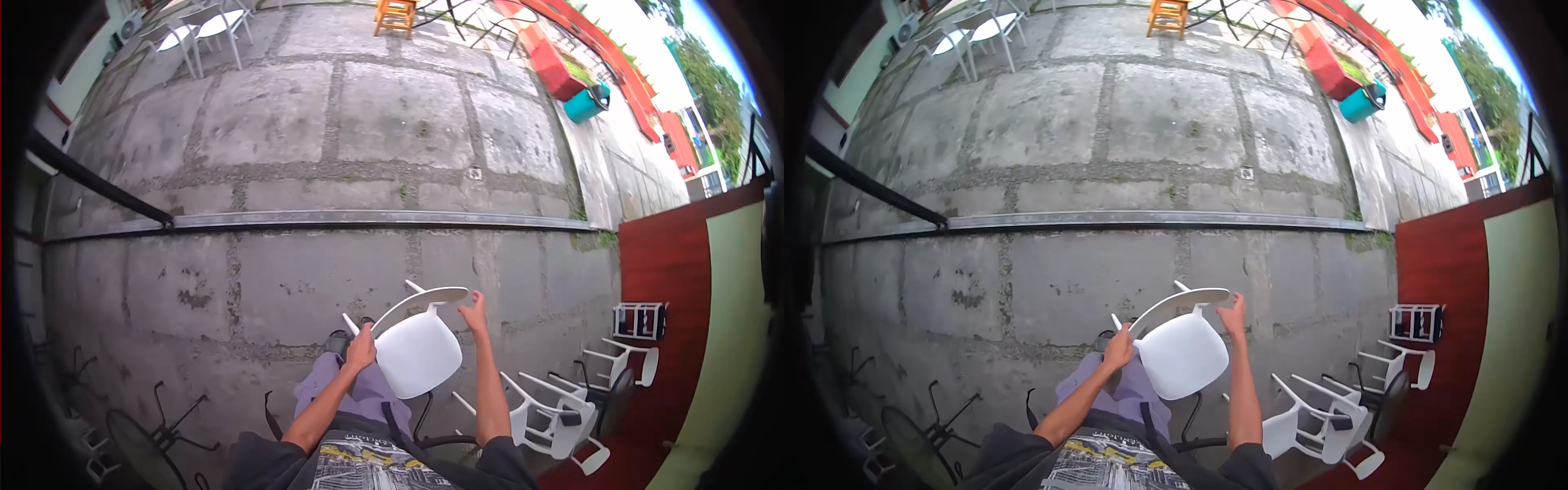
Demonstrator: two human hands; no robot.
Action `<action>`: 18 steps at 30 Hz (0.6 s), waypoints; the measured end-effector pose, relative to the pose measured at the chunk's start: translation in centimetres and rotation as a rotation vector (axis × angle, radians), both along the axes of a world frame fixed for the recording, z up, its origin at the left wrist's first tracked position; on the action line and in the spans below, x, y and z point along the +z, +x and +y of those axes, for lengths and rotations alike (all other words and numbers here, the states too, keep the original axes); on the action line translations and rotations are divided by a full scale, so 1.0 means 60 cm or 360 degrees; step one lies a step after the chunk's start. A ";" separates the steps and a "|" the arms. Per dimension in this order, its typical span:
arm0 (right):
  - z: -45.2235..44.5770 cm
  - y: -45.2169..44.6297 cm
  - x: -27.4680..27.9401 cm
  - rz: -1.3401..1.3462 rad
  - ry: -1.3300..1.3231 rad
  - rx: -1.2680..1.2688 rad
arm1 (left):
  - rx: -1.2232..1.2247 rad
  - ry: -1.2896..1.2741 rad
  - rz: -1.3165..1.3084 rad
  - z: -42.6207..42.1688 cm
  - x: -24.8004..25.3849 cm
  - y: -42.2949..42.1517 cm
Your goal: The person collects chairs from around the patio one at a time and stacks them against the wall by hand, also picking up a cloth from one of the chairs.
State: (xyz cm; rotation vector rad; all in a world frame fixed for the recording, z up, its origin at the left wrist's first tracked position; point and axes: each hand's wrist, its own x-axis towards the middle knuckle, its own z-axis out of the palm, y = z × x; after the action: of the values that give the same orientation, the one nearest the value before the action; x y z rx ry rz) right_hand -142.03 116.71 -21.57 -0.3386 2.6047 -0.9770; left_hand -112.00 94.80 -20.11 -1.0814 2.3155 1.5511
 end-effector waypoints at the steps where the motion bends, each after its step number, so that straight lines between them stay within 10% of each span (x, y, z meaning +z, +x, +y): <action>1: 0.018 -0.037 -0.072 0.0117 0.0040 0.0062 | 0.0011 0.0075 -0.0122 -0.004 -0.016 0.001; 3: 0.033 -0.095 -0.177 -0.0196 -0.0044 0.0009 | 0.0234 0.0264 -0.0113 0.004 -0.035 0.025; 5: -0.053 -0.071 -0.055 -0.0890 -0.0044 -0.0104 | 0.0509 0.0304 -0.0137 0.017 -0.031 0.042; 18: 0.021 -0.005 -0.128 -0.0916 0.0202 0.0219 | 0.1176 0.0087 -0.0200 0.141 -0.071 0.055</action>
State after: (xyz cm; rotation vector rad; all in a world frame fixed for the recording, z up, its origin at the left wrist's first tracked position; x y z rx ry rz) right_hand -142.32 118.00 -29.26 -0.1676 2.0761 -0.7241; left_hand -108.69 103.25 -24.39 -2.1025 1.8607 1.6555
